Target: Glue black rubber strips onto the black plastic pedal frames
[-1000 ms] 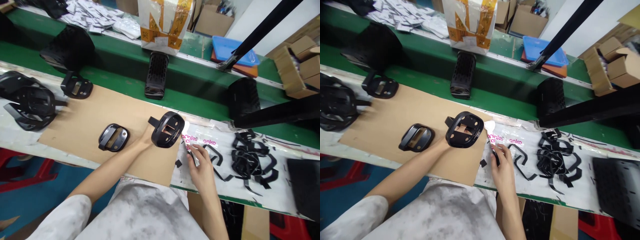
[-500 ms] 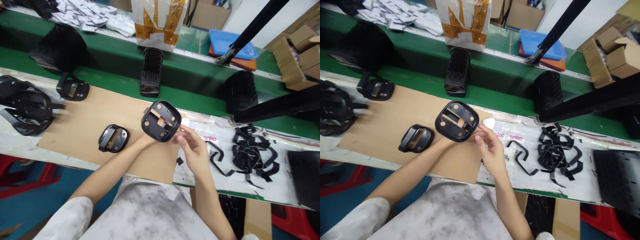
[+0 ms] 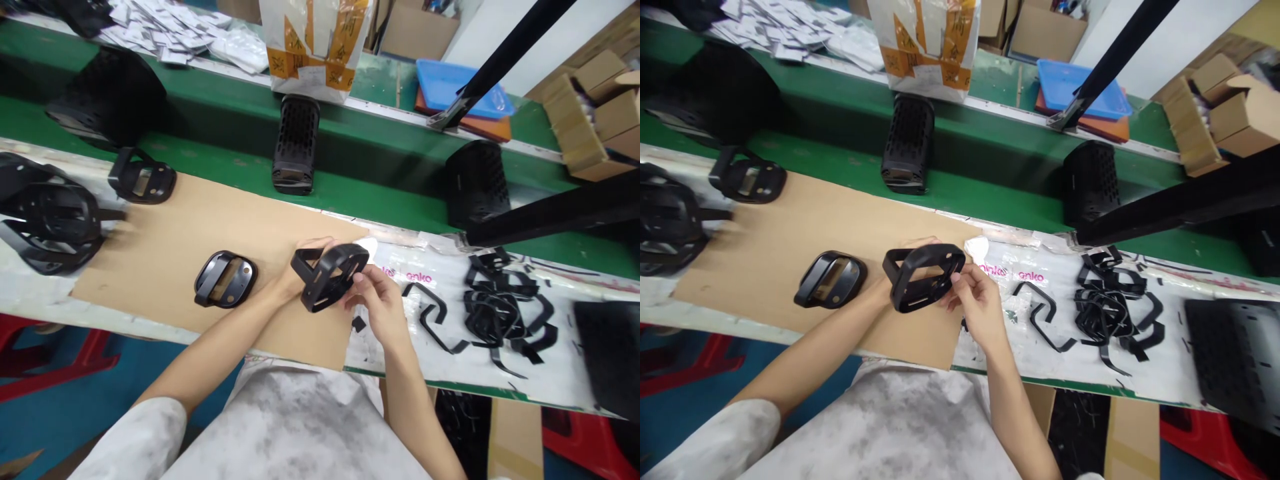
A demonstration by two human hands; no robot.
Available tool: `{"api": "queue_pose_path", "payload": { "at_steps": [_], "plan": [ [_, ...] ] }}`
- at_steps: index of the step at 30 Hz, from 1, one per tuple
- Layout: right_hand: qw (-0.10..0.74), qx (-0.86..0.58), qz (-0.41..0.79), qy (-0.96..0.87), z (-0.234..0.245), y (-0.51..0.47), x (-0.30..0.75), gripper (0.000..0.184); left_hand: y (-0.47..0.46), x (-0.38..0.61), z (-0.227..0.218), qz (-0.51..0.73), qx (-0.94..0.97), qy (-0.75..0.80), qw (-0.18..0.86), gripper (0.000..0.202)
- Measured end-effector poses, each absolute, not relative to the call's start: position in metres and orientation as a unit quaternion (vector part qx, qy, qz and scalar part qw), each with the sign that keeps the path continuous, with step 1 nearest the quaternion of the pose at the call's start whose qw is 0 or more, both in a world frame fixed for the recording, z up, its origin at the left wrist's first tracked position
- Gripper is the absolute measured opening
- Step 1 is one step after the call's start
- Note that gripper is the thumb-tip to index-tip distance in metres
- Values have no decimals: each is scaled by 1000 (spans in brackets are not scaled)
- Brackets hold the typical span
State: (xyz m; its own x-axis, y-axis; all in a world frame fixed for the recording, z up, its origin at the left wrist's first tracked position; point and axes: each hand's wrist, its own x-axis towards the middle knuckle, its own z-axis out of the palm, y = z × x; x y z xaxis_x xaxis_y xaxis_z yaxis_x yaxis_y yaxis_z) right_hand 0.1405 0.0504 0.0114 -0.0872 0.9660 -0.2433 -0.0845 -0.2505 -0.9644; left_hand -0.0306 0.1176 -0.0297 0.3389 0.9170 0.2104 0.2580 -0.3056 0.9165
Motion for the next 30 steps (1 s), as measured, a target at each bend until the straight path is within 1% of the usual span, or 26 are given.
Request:
{"api": "queue_pose_path", "payload": {
  "at_steps": [3,5,7,10,16,21,24,27,30],
  "plan": [
    [429,-544,551,-466,4,49,141,34,119,-30,-30,433,720,397,369,49],
    [424,-558,509,-500,-1,49,143,27,119,-29,-31,443,747,378,320,45],
    [416,-567,469,-534,-5,48,146,23,118,-29,-32,442,764,362,299,38],
    [402,-571,418,-581,-6,47,151,26,115,-30,-31,440,768,356,301,31],
    [385,-565,372,-628,3,48,152,22,112,-29,-29,427,775,346,311,33],
    [359,-597,358,-622,-1,47,148,25,114,-29,-32,385,795,364,296,38],
    [370,-608,356,-605,-11,48,148,27,117,-30,-35,360,814,362,279,38],
    [383,-591,411,-579,-13,52,151,32,118,-29,-37,365,817,363,261,40],
    [366,-566,476,-565,-8,54,157,37,115,-26,-37,365,804,364,296,40]
  ]
}}
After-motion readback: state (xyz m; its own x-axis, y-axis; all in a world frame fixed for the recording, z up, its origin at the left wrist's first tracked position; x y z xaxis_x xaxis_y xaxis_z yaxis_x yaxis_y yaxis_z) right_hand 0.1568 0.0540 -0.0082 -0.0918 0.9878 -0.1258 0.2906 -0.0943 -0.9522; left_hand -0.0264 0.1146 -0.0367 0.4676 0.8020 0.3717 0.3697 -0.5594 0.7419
